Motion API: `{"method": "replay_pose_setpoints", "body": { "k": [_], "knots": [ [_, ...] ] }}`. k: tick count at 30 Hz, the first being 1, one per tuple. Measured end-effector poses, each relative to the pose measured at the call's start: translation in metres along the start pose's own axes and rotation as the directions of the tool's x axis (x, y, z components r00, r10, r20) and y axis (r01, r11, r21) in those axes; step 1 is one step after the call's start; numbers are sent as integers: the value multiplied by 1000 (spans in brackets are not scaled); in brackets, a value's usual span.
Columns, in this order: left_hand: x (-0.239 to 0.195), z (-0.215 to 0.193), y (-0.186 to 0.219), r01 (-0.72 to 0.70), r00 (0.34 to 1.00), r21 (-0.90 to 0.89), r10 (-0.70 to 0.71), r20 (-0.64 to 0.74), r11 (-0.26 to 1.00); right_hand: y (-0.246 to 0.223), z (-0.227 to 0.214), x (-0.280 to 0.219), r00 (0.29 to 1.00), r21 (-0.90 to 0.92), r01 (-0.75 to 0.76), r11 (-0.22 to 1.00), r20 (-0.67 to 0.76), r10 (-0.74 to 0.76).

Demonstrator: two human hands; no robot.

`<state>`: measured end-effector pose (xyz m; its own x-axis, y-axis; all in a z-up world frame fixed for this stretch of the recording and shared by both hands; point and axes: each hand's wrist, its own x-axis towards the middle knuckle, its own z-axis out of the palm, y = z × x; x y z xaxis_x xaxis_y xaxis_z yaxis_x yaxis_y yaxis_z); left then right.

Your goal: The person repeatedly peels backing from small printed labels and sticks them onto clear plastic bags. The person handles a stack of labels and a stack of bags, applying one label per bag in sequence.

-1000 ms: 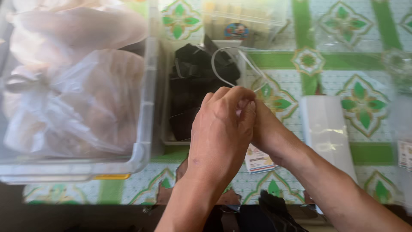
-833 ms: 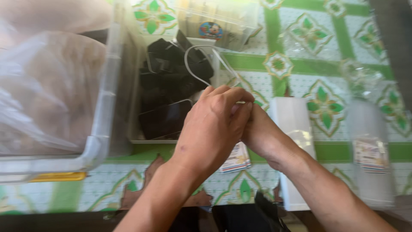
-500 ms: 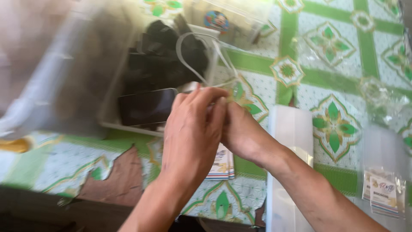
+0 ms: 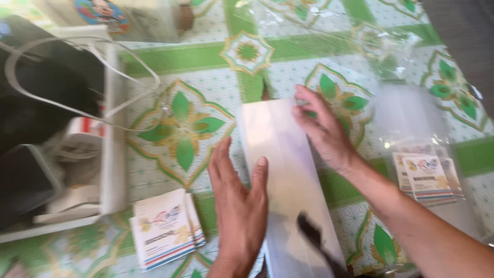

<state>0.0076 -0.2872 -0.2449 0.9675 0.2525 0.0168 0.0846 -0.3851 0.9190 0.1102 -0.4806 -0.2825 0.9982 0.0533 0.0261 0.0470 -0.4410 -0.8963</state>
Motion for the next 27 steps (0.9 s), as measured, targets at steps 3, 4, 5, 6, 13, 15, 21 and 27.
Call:
{"method": "replay_pose_setpoints", "body": {
  "k": [3, 4, 5, 6, 13, 15, 21, 27],
  "knots": [
    [-8, 22, -26, 243, 967, -343, -198, 162, 907, 23, 13, -22, 992, -64, 123, 990, -3, -123],
    [-14, 26, -28, 157, 983, -294, -119, 142, 943, 21, 19, -35, 984, -187, 166, 968, -33, -175],
    [-22, 30, -27, 68, 995, -245, -49, 86, 967, 14, 28, -43, 968, -300, 232, 925, -25, -251],
    [-32, 30, -27, -16, 999, -188, 23, 33, 982, 7, 32, -54, 969, -275, 223, 935, -40, -243],
    [-55, 40, -52, 27, 999, -269, -35, -28, 963, 16, 41, -79, 983, 7, 161, 987, -93, -159],
    [-60, 38, -44, 9, 1000, -236, -15, -25, 972, 14, 38, -85, 983, 76, 173, 982, -76, -167],
    [-66, 37, -53, 75, 997, -332, -79, 0, 940, 28, 41, -91, 959, 179, 261, 949, -164, -232],
    [-68, 32, -58, -111, 993, -250, 95, -75, 962, 29, 35, -97, 969, 243, 233, 942, -145, -202]
  ]
}}
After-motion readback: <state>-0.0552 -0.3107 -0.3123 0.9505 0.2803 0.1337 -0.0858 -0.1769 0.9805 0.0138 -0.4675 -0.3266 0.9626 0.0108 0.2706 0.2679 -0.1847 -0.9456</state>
